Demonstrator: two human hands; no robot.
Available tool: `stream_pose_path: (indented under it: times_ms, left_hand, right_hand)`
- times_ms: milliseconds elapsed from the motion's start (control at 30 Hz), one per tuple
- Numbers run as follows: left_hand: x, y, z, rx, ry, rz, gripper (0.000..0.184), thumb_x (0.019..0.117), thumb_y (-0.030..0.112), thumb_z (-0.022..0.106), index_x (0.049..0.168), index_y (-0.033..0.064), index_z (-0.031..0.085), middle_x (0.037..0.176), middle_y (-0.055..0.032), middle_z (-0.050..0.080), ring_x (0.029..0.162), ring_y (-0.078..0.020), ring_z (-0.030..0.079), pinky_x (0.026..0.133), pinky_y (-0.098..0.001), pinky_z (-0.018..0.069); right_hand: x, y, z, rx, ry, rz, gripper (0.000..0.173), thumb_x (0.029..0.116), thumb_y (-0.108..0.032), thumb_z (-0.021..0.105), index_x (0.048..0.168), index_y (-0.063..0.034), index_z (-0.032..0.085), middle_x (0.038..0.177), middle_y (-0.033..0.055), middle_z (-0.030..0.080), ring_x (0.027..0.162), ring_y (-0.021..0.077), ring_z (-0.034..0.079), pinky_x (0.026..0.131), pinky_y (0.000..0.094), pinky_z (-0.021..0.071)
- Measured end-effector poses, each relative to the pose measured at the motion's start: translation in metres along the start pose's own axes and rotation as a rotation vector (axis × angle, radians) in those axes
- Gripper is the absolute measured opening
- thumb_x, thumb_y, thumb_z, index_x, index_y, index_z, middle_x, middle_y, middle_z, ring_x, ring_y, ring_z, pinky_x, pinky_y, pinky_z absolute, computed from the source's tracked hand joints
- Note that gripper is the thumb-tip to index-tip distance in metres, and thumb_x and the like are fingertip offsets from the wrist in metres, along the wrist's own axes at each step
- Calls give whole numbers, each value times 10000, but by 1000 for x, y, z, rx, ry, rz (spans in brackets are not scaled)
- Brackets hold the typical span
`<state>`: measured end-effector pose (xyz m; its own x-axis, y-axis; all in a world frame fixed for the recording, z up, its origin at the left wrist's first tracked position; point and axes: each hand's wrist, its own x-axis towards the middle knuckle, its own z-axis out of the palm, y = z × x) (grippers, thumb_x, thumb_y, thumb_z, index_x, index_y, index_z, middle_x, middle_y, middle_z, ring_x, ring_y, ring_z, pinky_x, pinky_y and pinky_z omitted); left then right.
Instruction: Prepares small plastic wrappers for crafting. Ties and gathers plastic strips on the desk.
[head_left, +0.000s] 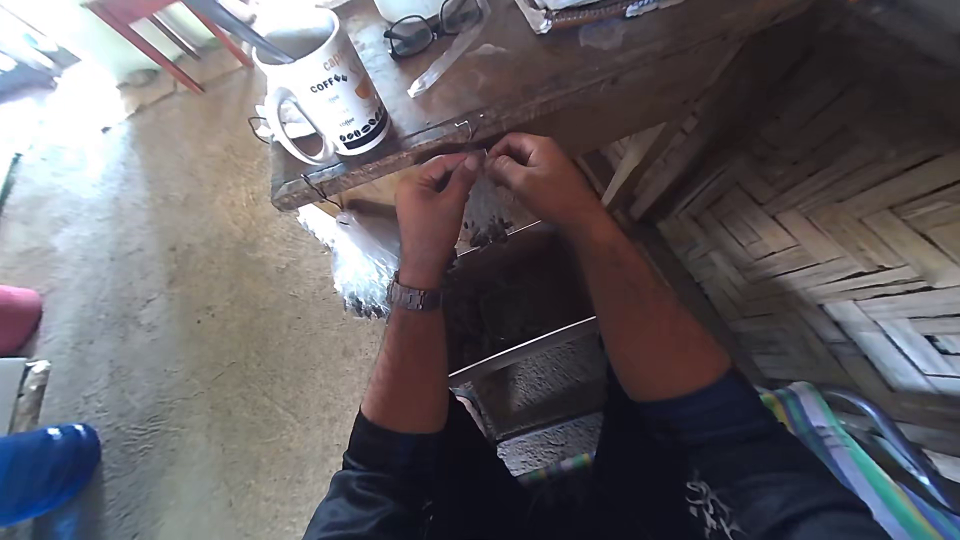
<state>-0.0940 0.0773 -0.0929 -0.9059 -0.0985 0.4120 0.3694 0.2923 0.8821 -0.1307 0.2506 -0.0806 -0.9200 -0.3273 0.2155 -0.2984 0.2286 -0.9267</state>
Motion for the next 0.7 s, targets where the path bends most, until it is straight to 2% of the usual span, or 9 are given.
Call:
stream_pose_path:
  times_ms: [67, 133, 200, 333, 467, 600, 700]
  left_hand:
    - [1, -2, 0, 23, 4, 1, 185, 1003, 236, 688, 1041, 79, 778, 879, -11, 743, 697, -88, 662, 616, -267, 552]
    - [1, -3, -1, 105, 22, -5, 185, 1003, 258, 686, 1033, 101, 779, 896, 2, 750, 753, -87, 697, 698, -293, 600]
    - [1, -3, 1, 206, 70, 2, 170, 994, 267, 693, 1018, 119, 774, 890, 25, 750, 776, -62, 699, 743, -292, 602]
    - [-3, -2, 2, 327, 143, 18, 143, 984, 248, 698, 1026, 125, 758, 882, 44, 746, 753, -22, 686, 720, -237, 590]
    - [-6, -1, 3, 353, 155, -17, 150, 998, 248, 656, 1031, 127, 739, 844, 45, 727, 703, -34, 666, 664, -253, 577]
    - [-6, 6, -7, 400, 133, -78, 186, 1003, 283, 629, 1042, 138, 739, 825, 42, 729, 690, -59, 681, 653, -306, 598]
    - [-7, 14, -18, 346, 88, -57, 176, 1001, 273, 647, 1053, 125, 725, 790, 57, 707, 630, -41, 649, 596, -271, 573]
  right_hand:
    - [0, 0, 1, -8, 3, 8, 152, 1020, -178, 590, 1019, -66, 692, 848, 10, 670, 734, 63, 620, 694, 257, 524]
    - [0, 2, 3, -18, 8, -7, 152, 1019, -182, 598, 1026, -62, 691, 854, 14, 672, 734, 65, 624, 692, 257, 533]
    - [1, 6, 8, -45, 42, -27, 162, 1021, -194, 600, 1030, -65, 696, 861, 18, 672, 731, 70, 623, 688, 266, 536]
    - [4, 14, 24, -94, 152, -12, 180, 1017, -230, 605, 1054, -87, 708, 902, 22, 691, 772, 99, 650, 726, 317, 564]
    - [7, 26, 37, -127, 252, 11, 210, 1012, -287, 608, 1047, -112, 719, 881, 13, 688, 766, 119, 650, 721, 359, 569]
    - [9, 37, 29, -119, 227, 19, 234, 1028, -268, 578, 1081, -89, 720, 921, 31, 705, 797, 114, 669, 754, 350, 582]
    - [4, 44, 5, -209, 136, 122, 264, 1025, -286, 588, 1093, -62, 709, 922, 59, 693, 801, 133, 657, 760, 372, 566]
